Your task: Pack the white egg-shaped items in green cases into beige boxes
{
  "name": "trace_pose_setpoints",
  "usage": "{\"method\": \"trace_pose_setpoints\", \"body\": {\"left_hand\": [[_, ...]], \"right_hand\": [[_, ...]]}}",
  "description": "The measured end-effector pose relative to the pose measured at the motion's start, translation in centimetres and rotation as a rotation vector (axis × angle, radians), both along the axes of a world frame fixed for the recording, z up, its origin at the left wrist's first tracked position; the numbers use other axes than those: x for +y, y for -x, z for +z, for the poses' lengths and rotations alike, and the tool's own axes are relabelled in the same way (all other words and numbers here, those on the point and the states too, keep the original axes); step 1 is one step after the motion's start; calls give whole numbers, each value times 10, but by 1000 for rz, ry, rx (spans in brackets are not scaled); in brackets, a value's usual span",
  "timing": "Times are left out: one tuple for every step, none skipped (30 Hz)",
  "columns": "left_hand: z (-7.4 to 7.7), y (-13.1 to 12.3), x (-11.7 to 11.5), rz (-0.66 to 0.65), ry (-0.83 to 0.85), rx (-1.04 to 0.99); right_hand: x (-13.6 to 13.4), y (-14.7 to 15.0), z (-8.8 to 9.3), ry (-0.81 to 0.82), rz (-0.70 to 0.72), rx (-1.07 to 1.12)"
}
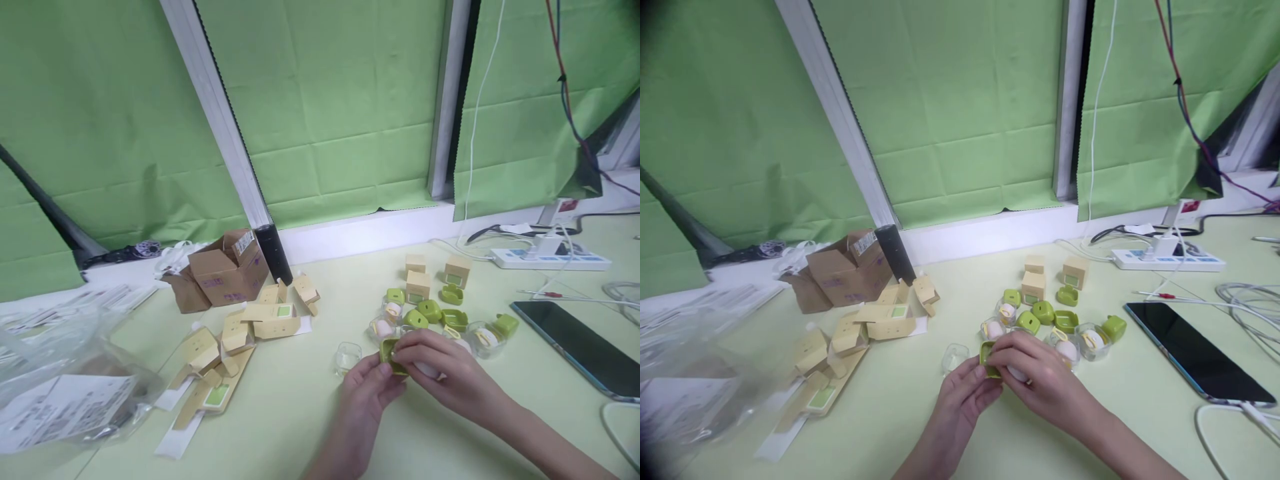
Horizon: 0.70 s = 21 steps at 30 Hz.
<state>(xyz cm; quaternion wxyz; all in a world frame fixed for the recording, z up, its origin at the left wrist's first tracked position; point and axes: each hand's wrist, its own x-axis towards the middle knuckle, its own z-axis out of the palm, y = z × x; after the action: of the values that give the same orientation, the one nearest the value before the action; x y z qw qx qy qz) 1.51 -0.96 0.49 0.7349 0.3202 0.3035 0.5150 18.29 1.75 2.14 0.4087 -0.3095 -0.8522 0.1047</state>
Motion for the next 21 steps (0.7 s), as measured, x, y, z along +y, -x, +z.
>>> {"method": "trace_pose_setpoints", "body": {"left_hand": [[0, 0, 0, 19, -14, 13], [1, 1, 0, 42, -33, 33], [2, 1, 0, 69, -52, 59], [2, 1, -1, 94, -70, 88], [2, 2, 0, 115, -87, 117], [2, 2, 0, 129, -100, 143], [1, 2, 0, 136, -110, 164], [0, 2, 0, 140, -115, 181], [-1, 2, 1, 140, -117, 193], [-2, 2, 1, 139, -117, 201], [-2, 2, 2, 138, -116, 207], [-3, 2, 2, 141, -116, 212], [-3, 2, 3, 146, -118, 217], [-3, 2, 3, 154, -119, 224], [-2, 2, 3, 165, -119, 232], [-2, 2, 4, 177, -118, 238], [-1, 2, 4, 187, -115, 242], [0, 3, 4, 194, -109, 243], [1, 3, 4, 196, -104, 243], [1, 3, 4, 195, -103, 242], [2, 3, 4, 193, -104, 243]], "right_hand": [[1, -1, 0, -6, -5, -19], [2, -2, 0, -3, -12, -29], [3, -2, 1, 13, -22, -28], [3, -3, 2, 42, -35, -16], [4, -2, 3, 81, -54, 6], [4, -2, 3, 128, -82, 28], [4, -1, 4, 174, -120, 49], [4, 0, 4, 213, -161, 63], [4, 0, 4, 243, -193, 68], [4, 0, 4, 262, -210, 65], [5, -1, 3, 271, -214, 55], [6, -1, 3, 271, -202, 42], [7, -3, 2, 262, -179, 27], [8, -5, 2, 244, -152, 11], [10, -7, 1, 220, -127, -11], [11, -9, 0, 188, -105, -38], [12, -11, 0, 151, -85, -69], [13, -13, 0, 115, -71, -102], [14, -14, 0, 84, -64, -129], [14, -15, 0, 58, -65, -145], [14, -15, 1, 40, -72, -143]]}}
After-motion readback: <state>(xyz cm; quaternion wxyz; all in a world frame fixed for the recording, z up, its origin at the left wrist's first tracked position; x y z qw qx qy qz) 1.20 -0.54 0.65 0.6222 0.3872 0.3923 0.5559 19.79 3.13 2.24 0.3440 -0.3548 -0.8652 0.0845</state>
